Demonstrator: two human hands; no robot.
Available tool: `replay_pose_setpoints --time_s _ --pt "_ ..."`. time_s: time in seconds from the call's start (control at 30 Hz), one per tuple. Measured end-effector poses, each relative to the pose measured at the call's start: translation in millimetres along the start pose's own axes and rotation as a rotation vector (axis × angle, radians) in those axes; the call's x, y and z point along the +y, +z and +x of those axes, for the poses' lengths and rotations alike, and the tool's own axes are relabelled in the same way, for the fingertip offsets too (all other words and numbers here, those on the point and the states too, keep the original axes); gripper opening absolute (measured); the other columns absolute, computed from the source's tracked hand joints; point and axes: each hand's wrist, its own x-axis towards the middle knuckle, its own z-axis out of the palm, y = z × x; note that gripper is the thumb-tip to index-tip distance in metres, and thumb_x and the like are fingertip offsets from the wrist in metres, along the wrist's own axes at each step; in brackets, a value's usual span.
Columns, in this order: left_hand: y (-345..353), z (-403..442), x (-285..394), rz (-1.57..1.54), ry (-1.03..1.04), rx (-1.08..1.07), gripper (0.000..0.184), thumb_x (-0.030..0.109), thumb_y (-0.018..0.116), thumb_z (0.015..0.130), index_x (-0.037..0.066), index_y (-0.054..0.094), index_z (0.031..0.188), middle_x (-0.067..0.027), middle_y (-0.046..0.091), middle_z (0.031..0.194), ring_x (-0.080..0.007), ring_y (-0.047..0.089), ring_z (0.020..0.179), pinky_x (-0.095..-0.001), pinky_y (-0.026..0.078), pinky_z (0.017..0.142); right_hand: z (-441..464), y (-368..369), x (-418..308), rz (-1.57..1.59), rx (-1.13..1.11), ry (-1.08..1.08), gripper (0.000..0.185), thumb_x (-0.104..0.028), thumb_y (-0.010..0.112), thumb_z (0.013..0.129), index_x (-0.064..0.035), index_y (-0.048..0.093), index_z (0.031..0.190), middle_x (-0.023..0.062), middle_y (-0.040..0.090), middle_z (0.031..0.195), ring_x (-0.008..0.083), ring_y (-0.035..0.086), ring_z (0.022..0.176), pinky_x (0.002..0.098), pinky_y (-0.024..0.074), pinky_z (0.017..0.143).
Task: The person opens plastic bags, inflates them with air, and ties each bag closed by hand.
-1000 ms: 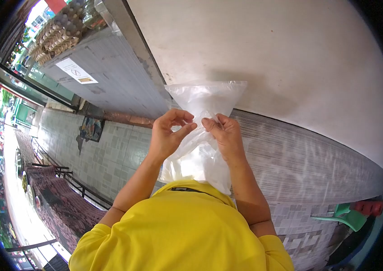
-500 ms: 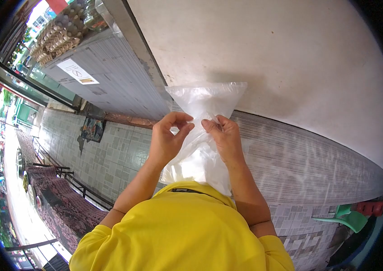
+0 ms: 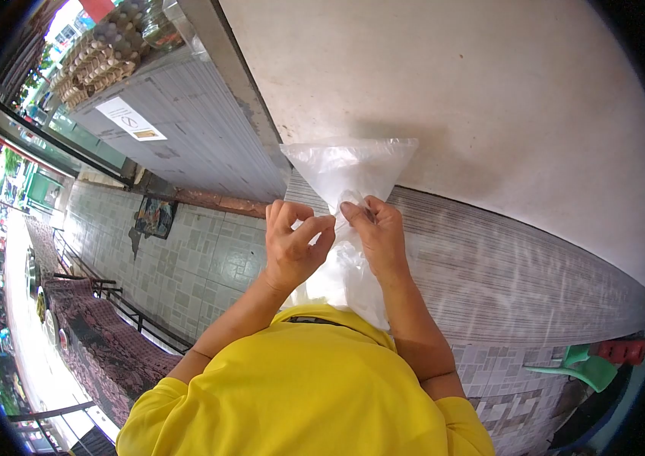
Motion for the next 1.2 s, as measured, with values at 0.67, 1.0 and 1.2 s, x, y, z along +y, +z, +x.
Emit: replay_pose_setpoints --time_s 0.67,1.0,1.2 --pt "3 3 -9 -0.123 -0.106 -0.063 0.021 -0.003 0.068 0.062 0.01 0.064 0.078 -0.0043 0.053 0.083 -0.022 0.05 0.076 -0.0307 0.041 0.064 14 -5 -17 0.027 -0.235 0.015 0.029 -0.031 0.051 0.086 -0.0033 0.058 0.089 0.0044 0.058 0.079 0.0089 0.053 0.069 0.0202 0.0406 0.053" --pt "3 2 -14 -0.107 -0.061 -0.064 0.022 -0.004 0.069 0.061 0.011 0.065 0.078 -0.004 0.053 0.079 -0.02 0.049 0.073 -0.0294 0.04 0.06 20 -15 -8 0.11 -0.393 0.283 0.018 -0.019 0.051 0.081 -0.0033 0.058 0.075 0.0053 0.057 0.065 0.0126 0.054 0.058 0.0254 0.0448 0.054" --pt "2 -2 -13 -0.129 0.0 -0.041 0.026 -0.004 0.07 0.059 0.012 0.066 0.079 -0.0032 0.052 0.079 -0.0194 0.048 0.071 -0.029 0.039 0.059 21 -19 -4 0.321 -0.238 0.365 0.013 -0.014 0.052 0.078 -0.003 0.058 0.073 0.0058 0.057 0.067 0.0127 0.054 0.062 0.0244 0.0451 0.057"
